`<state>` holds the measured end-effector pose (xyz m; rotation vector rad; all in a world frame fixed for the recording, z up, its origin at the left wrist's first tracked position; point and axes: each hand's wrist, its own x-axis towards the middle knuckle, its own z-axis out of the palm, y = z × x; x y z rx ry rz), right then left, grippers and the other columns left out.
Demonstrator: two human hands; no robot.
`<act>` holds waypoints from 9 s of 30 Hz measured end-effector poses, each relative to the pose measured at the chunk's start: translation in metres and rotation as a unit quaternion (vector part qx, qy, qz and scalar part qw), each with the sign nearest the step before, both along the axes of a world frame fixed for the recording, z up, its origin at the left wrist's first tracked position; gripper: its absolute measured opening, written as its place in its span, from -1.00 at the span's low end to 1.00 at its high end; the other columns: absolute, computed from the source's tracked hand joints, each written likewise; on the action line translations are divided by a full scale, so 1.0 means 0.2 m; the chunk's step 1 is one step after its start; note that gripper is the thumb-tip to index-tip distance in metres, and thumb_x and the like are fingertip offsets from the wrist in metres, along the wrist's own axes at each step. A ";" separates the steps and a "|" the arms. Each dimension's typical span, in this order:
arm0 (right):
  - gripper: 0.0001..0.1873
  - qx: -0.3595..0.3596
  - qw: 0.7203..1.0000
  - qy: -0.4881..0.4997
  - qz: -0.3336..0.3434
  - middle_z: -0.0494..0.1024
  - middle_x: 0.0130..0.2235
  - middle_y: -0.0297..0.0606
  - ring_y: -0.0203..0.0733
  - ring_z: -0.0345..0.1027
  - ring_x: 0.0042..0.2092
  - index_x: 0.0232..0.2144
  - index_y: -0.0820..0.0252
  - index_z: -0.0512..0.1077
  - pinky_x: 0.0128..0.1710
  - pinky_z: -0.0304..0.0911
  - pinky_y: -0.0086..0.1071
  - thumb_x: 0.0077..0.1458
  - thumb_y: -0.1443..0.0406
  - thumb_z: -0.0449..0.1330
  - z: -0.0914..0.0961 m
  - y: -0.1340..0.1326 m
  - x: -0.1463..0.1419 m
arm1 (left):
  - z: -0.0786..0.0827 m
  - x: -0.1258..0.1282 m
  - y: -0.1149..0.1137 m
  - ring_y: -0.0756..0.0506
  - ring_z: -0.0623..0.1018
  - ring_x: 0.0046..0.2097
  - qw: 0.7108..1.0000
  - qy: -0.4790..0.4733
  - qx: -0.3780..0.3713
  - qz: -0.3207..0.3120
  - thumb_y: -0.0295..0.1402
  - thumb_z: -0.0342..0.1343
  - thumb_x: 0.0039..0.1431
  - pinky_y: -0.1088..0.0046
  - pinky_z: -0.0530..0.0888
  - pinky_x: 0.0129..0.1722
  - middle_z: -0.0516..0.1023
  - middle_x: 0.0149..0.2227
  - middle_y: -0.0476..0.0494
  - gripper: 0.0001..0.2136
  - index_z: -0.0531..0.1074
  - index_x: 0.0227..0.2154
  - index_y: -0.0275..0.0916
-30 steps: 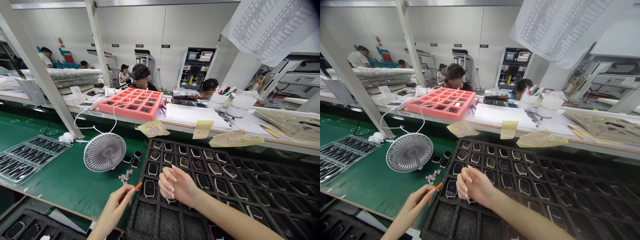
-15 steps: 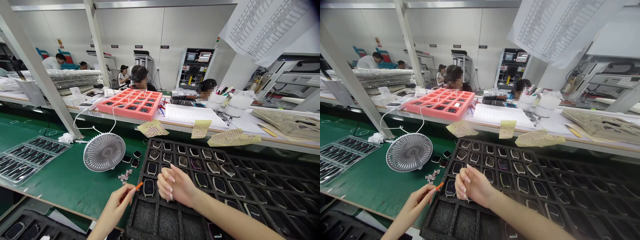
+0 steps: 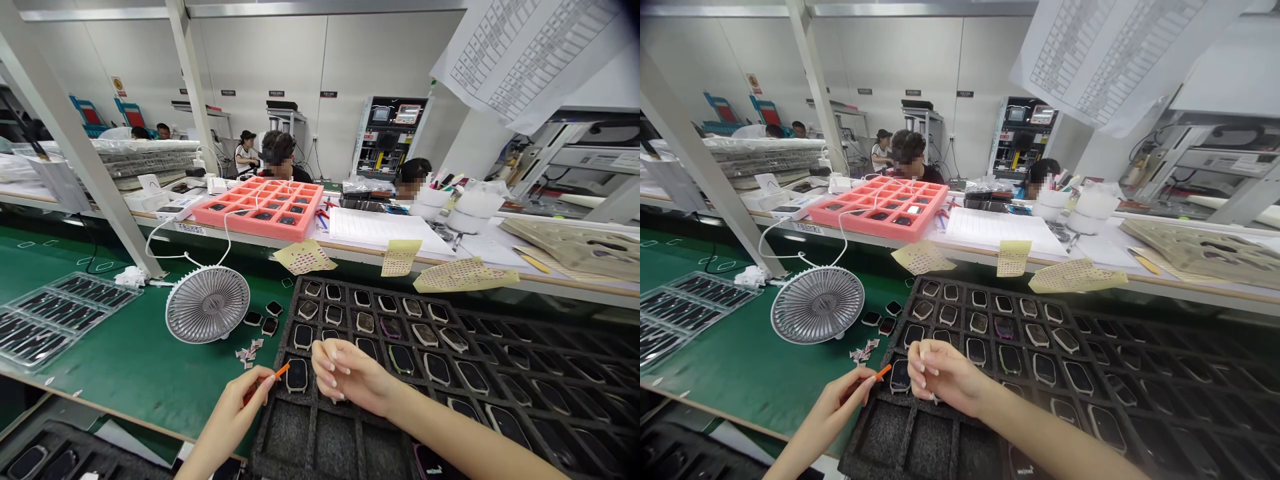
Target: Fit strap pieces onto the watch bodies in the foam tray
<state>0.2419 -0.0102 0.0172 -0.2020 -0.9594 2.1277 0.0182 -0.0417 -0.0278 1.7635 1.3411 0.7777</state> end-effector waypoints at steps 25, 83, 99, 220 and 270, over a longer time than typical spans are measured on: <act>-0.65 0.001 1.000 0.020 0.018 0.20 -0.52 -0.40 -0.39 0.05 -0.52 -0.64 0.22 0.19 -0.59 -0.06 -0.46 0.08 0.28 0.22 -0.02 -0.01 0.00 | -0.01 0.00 -0.01 -0.01 0.31 -0.45 1.000 -0.001 -0.020 0.003 -0.07 -0.14 0.25 0.55 0.22 -0.44 0.30 -0.51 0.02 -0.64 0.40 -0.36 -0.25; -0.87 0.388 0.737 -0.529 -0.160 0.47 -0.28 -0.27 -0.11 0.33 -0.17 -0.38 0.15 0.41 -0.11 0.21 -0.19 -0.04 0.36 0.29 -0.12 0.04 -0.05 | -0.02 -0.02 -0.03 0.00 0.26 -0.47 0.999 -0.019 -0.022 0.035 -0.07 -0.12 0.25 0.55 0.18 -0.47 0.25 -0.52 0.03 -0.65 0.40 -0.36 -0.24; -0.74 -0.073 0.971 -0.151 -0.171 0.32 -0.54 -0.50 -0.43 0.12 -0.64 -0.34 0.14 0.31 -0.55 0.13 -0.45 0.02 0.14 0.25 -0.02 -0.04 -0.11 | 0.12 0.25 -0.07 0.08 0.10 -0.63 0.979 -0.175 -0.092 -0.057 -0.02 -0.15 0.26 0.58 0.03 -0.64 0.13 -0.66 0.13 -0.61 0.34 -0.38 -0.26; -0.74 -0.085 0.964 -0.155 -0.196 0.31 -0.58 -0.50 -0.47 0.06 -0.69 -0.40 0.17 0.30 -0.68 -0.05 -0.51 0.05 0.12 0.22 -0.05 -0.09 0.00 | 0.16 0.34 -0.03 0.12 0.01 -0.68 0.959 -0.195 -0.172 -0.108 0.01 -0.10 0.20 0.62 -0.01 -0.71 0.10 -0.67 0.17 -0.62 0.28 -0.44 -0.24; -0.72 0.188 0.856 -0.397 -0.272 0.32 -0.45 -0.41 -0.31 0.18 -0.42 -0.30 0.13 0.36 -0.44 0.09 -0.44 0.15 0.05 0.08 -0.08 -0.06 0.08 | 0.17 0.22 0.05 0.06 0.16 -0.61 0.988 -0.150 -0.025 -0.009 -0.01 -0.07 0.16 0.54 0.13 -0.58 0.16 -0.69 0.11 -0.59 0.15 -0.62 -0.21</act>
